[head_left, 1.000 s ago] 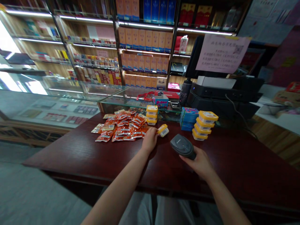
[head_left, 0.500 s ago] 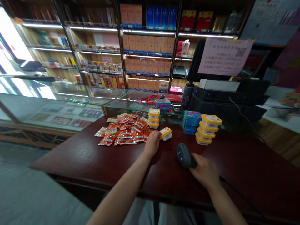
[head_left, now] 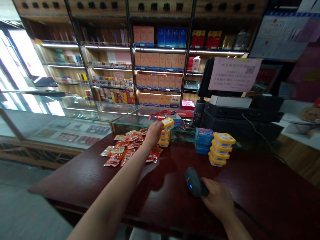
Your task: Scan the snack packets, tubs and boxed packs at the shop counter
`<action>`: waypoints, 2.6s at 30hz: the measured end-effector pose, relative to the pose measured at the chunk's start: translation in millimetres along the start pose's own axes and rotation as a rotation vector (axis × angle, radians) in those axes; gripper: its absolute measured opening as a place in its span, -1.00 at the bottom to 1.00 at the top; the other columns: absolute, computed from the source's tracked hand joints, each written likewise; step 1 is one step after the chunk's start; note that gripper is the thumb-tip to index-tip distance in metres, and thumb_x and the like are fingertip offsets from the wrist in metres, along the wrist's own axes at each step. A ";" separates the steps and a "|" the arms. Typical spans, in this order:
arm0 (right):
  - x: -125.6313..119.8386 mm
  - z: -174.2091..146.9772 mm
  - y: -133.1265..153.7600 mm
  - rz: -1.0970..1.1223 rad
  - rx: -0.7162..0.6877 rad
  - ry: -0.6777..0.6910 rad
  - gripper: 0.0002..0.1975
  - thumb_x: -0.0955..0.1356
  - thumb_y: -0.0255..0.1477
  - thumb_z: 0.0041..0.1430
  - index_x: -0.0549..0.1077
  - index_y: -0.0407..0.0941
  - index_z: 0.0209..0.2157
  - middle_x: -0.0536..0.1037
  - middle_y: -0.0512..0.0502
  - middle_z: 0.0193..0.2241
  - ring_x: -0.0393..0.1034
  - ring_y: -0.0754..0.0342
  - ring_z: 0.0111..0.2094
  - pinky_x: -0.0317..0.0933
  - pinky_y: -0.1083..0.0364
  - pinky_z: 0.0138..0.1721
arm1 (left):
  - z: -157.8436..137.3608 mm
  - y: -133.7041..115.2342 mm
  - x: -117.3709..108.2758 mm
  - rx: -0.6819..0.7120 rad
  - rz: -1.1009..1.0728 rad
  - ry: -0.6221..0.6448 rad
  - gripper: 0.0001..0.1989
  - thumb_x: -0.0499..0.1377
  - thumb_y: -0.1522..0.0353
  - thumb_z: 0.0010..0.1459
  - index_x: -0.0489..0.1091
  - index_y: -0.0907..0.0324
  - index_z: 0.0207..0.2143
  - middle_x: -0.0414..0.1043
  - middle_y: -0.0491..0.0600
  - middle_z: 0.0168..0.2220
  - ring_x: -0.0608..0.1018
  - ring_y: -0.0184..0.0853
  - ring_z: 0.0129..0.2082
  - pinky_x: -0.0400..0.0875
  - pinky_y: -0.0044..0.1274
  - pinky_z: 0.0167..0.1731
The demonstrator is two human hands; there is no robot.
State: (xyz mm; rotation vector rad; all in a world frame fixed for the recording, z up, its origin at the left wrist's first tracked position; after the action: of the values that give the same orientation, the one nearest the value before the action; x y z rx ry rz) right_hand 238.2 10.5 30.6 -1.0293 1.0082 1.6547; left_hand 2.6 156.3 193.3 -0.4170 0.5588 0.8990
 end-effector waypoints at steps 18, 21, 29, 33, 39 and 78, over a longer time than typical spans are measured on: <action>-0.6 -0.2 0.5 0.028 -0.012 0.004 -0.65 0.25 -0.53 -0.01 0.43 -0.06 -0.14 0.56 -0.06 -0.20 0.44 0.00 -0.20 0.20 0.10 -0.22 | 18.1 27.4 23.0 -0.032 0.106 0.157 -0.85 0.06 0.44 0.13 0.40 0.16 -0.28 0.42 0.04 -0.21 0.45 -0.24 -0.18 0.32 -0.44 -0.16; -0.8 -0.4 -0.2 0.031 -0.003 0.008 -0.67 0.25 -0.52 0.00 0.44 -0.05 -0.15 0.56 -0.05 -0.20 0.44 0.00 -0.19 0.19 0.09 -0.22 | 20.3 34.5 26.5 -0.067 0.089 0.179 -0.86 0.05 0.48 0.11 0.40 0.18 -0.33 0.43 0.03 -0.24 0.46 -0.26 -0.21 0.33 -0.47 -0.19; -3.7 1.7 -0.6 0.041 0.028 0.026 -0.67 0.26 -0.50 0.02 0.44 -0.08 -0.14 0.55 -0.09 -0.17 0.43 -0.01 -0.19 0.19 0.08 -0.19 | 13.4 27.8 19.0 -0.049 0.099 0.130 -0.81 0.07 0.43 0.12 0.40 0.17 -0.21 0.39 0.05 -0.12 0.42 -0.22 -0.11 0.32 -0.40 -0.09; -8.6 2.4 -0.8 0.050 0.069 0.056 -0.69 0.27 -0.50 0.02 0.44 -0.06 -0.15 0.55 -0.08 -0.17 0.42 0.00 -0.17 0.17 0.10 -0.18 | 4.2 4.4 12.6 -0.018 0.096 0.084 -0.75 0.06 0.40 0.15 0.39 0.14 -0.12 0.34 0.06 -0.04 0.36 -0.18 -0.02 0.28 -0.33 0.00; -17.0 4.1 3.2 0.042 0.090 0.072 -0.73 0.27 -0.48 0.05 0.43 -0.07 -0.17 0.56 -0.06 -0.23 0.42 0.02 -0.19 0.13 0.12 -0.21 | -21.0 -53.0 25.4 0.096 -0.022 0.167 -0.74 0.06 0.41 0.14 0.39 0.12 -0.11 0.30 0.04 -0.02 0.32 -0.21 0.02 0.27 -0.33 0.04; -73.5 -52.3 -71.6 0.350 0.487 -0.069 -0.67 0.35 -0.26 0.06 0.44 -0.08 -0.13 0.58 -0.14 -0.22 0.45 -0.04 -0.15 0.18 0.12 -0.26 | -33.6 -146.9 67.8 0.049 -0.192 0.184 -0.76 0.03 0.41 0.19 0.34 0.13 -0.09 0.47 0.04 -0.11 0.55 -0.27 -0.20 0.42 -0.51 -0.24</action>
State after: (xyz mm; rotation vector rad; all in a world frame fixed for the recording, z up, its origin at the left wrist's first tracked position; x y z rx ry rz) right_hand 333.5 -40.2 70.7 -0.4879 1.5133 1.5834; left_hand 147.7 96.8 141.1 -0.5032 0.6951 0.6651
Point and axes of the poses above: each hand's wrist, its own z-axis towards the middle knuckle, its own x-axis out of the palm, y = z × x, the point moved 9 cm from there along z, towards the middle knuckle
